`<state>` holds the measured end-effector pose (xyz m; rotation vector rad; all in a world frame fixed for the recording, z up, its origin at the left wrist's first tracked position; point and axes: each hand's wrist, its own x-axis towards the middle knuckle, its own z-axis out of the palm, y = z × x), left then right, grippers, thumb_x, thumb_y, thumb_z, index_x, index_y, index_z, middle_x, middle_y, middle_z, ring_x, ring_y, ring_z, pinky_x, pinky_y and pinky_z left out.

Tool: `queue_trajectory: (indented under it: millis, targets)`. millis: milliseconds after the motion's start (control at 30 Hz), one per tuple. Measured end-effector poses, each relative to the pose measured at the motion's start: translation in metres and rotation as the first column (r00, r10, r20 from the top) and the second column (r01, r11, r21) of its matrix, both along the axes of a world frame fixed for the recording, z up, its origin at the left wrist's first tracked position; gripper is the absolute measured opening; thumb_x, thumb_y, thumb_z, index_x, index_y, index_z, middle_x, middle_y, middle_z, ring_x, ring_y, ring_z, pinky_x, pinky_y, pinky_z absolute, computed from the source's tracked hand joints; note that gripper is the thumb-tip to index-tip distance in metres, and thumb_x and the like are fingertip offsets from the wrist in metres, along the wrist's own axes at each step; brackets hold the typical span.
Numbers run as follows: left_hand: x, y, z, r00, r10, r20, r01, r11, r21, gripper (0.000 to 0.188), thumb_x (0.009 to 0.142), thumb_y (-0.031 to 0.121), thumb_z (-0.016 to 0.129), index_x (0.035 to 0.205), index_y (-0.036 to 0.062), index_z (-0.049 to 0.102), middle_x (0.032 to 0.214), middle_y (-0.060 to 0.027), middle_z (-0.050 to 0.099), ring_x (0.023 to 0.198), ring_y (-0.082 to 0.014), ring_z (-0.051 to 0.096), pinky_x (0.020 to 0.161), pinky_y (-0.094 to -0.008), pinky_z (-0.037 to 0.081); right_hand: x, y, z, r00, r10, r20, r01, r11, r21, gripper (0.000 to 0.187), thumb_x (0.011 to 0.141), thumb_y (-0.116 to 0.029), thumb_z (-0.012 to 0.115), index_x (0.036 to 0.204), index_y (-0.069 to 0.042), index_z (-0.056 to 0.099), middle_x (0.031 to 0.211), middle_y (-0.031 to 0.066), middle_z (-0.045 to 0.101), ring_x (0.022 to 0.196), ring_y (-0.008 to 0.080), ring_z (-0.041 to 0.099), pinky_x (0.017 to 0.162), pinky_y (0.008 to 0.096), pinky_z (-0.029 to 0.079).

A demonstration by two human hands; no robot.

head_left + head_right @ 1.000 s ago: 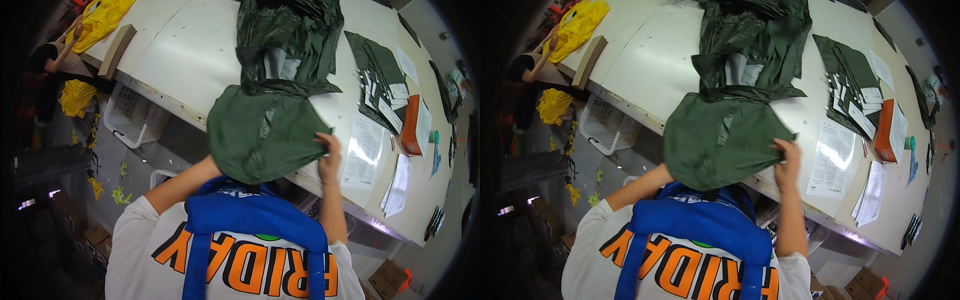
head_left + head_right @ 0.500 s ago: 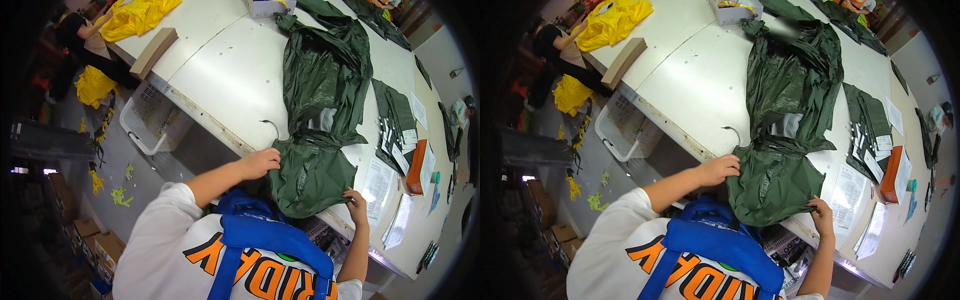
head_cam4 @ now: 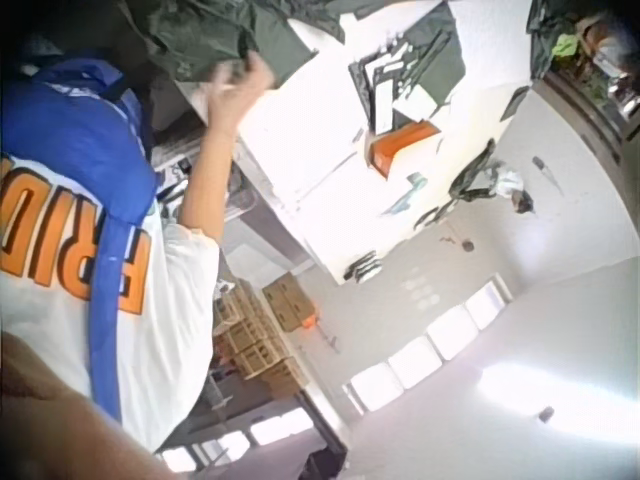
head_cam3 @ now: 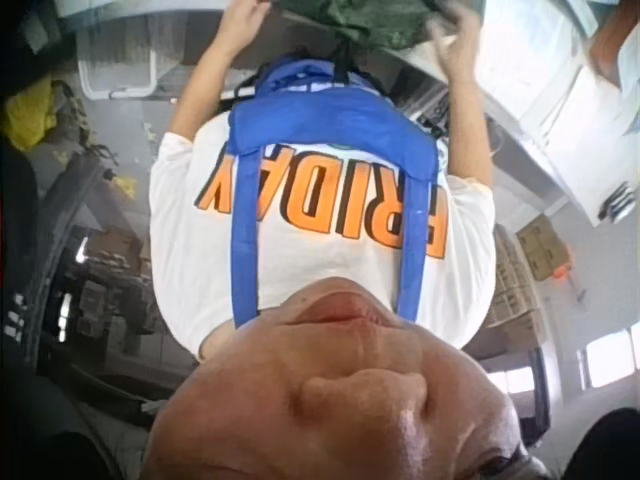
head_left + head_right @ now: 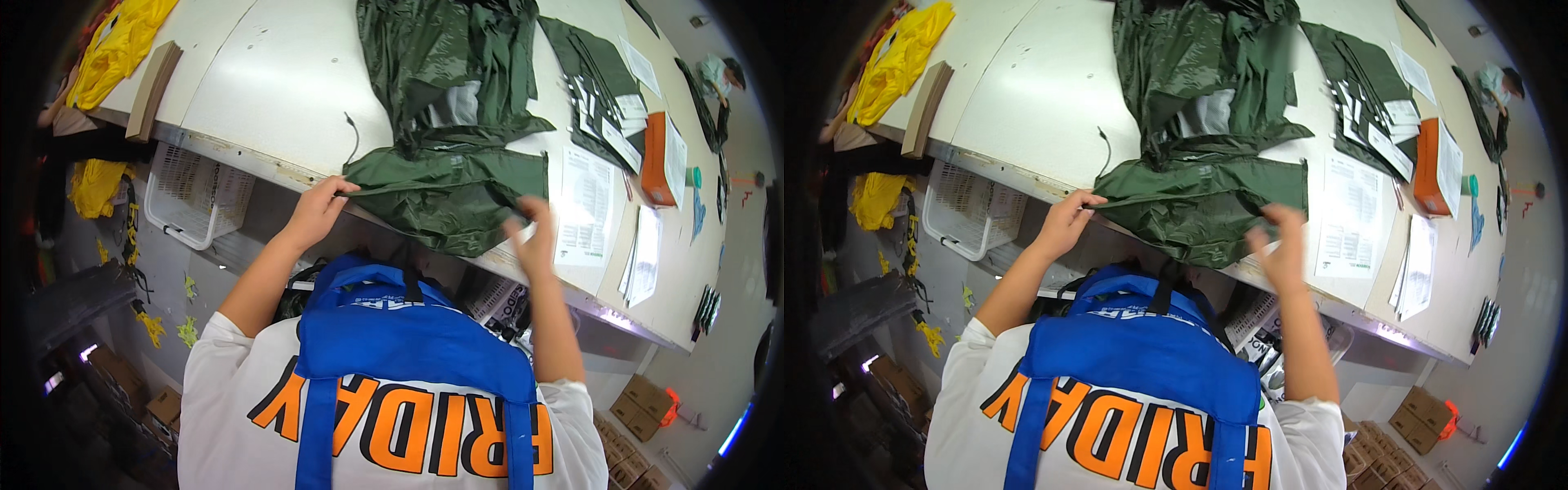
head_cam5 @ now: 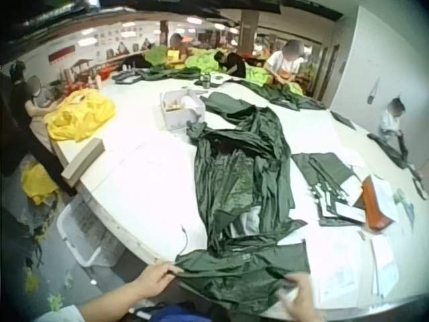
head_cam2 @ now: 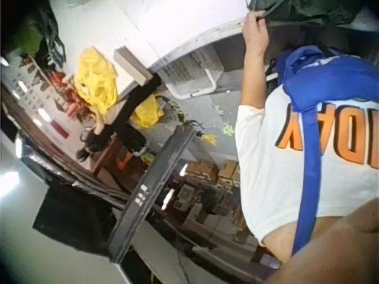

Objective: The person folds a green jacket on a white table. They smooth the fabric, fold the sleeves and body, and place the folded jacket into a white basket. The person repeats this process with another green jacket.

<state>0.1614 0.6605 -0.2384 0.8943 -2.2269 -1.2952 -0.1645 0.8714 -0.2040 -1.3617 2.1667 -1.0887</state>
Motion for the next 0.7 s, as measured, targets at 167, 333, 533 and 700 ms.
queue_trajectory:
  millis: [167,333,533,700]
  targets:
    - [-0.002,-0.005,0.012,0.998,-0.048,0.037,0.050,0.997,-0.050,0.008,0.076,-0.003,0.050,0.077,0.0015,0.057,0.114,-0.0114,0.053,0.108,-0.0260,0.055,0.089,-0.0324,0.044,0.051,0.017,-0.012,0.839,0.427,-0.338,-0.357,0.900,0.250,0.046,0.064,-0.014,0.071,0.108,-0.012,0.060,0.111,0.0077,0.054,0.112,0.0280,0.050,0.107,0.0482,0.028]
    - [0.009,-0.022,-0.019,0.954,0.119,0.276,-0.042,0.961,-0.272,0.010,0.077,0.003,0.053,0.074,0.0014,0.063,0.111,-0.0142,0.055,0.102,-0.0326,0.054,0.092,-0.0392,0.043,0.031,0.030,0.010,0.810,0.575,-0.117,-0.510,0.788,0.346,0.038,0.064,-0.011,0.068,0.102,-0.012,0.063,0.102,0.0083,0.057,0.102,0.0281,0.054,0.099,0.0457,0.036]
    - [0.007,0.005,-0.041,0.891,0.440,0.106,-0.452,0.845,0.287,0.056,0.080,0.000,0.060,0.131,0.0064,0.039,0.123,-0.0124,0.045,0.098,-0.0187,0.055,0.073,-0.0284,0.049,0.044,0.020,-0.036,0.938,0.327,0.116,-0.344,0.918,0.195,0.054,0.069,-0.033,0.077,0.116,-0.013,0.060,0.117,0.0105,0.054,0.113,0.0321,0.050,0.100,0.0501,0.035]
    - [-0.011,0.039,-0.026,0.780,0.607,0.155,-0.463,0.392,0.795,0.044,0.085,0.008,0.064,0.123,-0.0011,0.045,0.111,-0.0095,0.053,0.072,-0.0143,0.054,0.057,-0.0235,0.043,0.077,-0.009,-0.045,0.860,0.388,-0.332,-0.248,0.886,0.393,0.096,0.058,-0.052,0.080,0.140,-0.021,0.040,0.149,0.0116,0.026,0.138,0.0401,0.017,0.106,0.0647,0.015]
